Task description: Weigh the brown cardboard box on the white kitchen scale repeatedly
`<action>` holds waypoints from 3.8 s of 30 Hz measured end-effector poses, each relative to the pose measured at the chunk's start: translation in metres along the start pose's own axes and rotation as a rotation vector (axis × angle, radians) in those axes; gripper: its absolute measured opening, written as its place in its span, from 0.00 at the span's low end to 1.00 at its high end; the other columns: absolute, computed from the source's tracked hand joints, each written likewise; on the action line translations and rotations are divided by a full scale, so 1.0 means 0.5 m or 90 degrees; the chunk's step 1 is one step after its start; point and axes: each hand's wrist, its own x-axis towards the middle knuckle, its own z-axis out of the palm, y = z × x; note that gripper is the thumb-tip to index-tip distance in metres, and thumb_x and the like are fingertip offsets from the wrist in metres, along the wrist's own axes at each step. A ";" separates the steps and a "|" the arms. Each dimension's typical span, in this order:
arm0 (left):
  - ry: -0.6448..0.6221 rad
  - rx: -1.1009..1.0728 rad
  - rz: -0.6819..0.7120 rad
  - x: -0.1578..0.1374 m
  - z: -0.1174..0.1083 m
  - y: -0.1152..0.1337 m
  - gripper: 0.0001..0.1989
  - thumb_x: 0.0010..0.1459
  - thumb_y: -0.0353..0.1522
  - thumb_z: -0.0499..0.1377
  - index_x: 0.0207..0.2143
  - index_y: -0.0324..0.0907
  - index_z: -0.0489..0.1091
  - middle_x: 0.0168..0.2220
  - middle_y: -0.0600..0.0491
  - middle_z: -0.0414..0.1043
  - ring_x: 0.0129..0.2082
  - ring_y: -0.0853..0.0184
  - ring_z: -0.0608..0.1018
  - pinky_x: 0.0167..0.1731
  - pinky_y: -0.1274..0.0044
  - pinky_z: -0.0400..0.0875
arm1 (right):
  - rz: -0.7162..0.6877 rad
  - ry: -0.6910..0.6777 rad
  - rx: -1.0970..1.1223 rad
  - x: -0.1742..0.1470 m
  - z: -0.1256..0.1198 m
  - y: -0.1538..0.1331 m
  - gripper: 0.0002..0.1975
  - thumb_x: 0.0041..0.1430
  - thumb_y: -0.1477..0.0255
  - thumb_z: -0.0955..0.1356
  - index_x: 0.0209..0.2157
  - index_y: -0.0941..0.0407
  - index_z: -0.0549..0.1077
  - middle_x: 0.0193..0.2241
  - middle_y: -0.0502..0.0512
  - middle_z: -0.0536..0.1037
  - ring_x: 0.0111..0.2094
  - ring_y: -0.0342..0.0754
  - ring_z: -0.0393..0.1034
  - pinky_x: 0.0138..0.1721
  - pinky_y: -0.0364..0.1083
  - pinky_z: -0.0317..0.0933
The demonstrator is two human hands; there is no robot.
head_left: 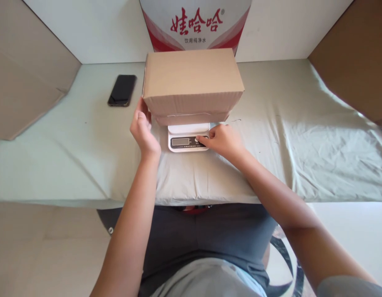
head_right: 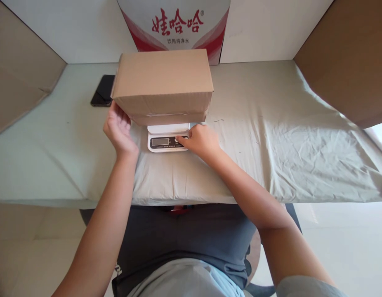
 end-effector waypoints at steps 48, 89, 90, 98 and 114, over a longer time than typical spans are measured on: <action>0.018 -0.048 -0.030 0.003 0.008 -0.004 0.45 0.62 0.69 0.64 0.60 0.41 0.83 0.64 0.39 0.82 0.67 0.49 0.83 0.66 0.63 0.79 | -0.326 0.195 0.516 0.091 0.059 0.108 0.47 0.67 0.31 0.66 0.77 0.41 0.62 0.80 0.57 0.69 0.86 0.67 0.54 0.88 0.71 0.51; 0.017 -0.005 -0.018 0.006 0.002 -0.022 0.46 0.65 0.69 0.61 0.65 0.42 0.81 0.62 0.39 0.81 0.67 0.50 0.82 0.67 0.63 0.78 | -0.296 0.208 0.549 0.086 0.039 0.085 0.44 0.65 0.32 0.67 0.73 0.40 0.67 0.76 0.56 0.74 0.83 0.69 0.60 0.86 0.74 0.57; 0.014 -0.002 -0.017 0.006 0.002 -0.023 0.46 0.65 0.69 0.61 0.65 0.43 0.81 0.62 0.39 0.81 0.68 0.50 0.82 0.67 0.64 0.78 | -0.300 0.206 0.544 0.086 0.038 0.085 0.44 0.65 0.31 0.67 0.73 0.40 0.67 0.77 0.56 0.74 0.83 0.69 0.59 0.86 0.73 0.57; 0.032 -0.033 -0.026 0.002 0.009 -0.014 0.45 0.61 0.69 0.65 0.60 0.40 0.83 0.58 0.38 0.83 0.62 0.48 0.85 0.64 0.61 0.80 | -0.327 0.211 0.542 0.088 0.045 0.094 0.46 0.65 0.31 0.67 0.75 0.39 0.65 0.77 0.56 0.72 0.83 0.69 0.59 0.85 0.73 0.58; 0.011 -0.045 -0.038 0.003 0.012 -0.005 0.42 0.59 0.69 0.65 0.57 0.46 0.84 0.59 0.41 0.84 0.63 0.49 0.84 0.61 0.65 0.80 | -0.357 0.218 0.535 0.092 0.040 0.094 0.46 0.65 0.32 0.67 0.76 0.38 0.61 0.77 0.56 0.72 0.82 0.67 0.61 0.84 0.71 0.60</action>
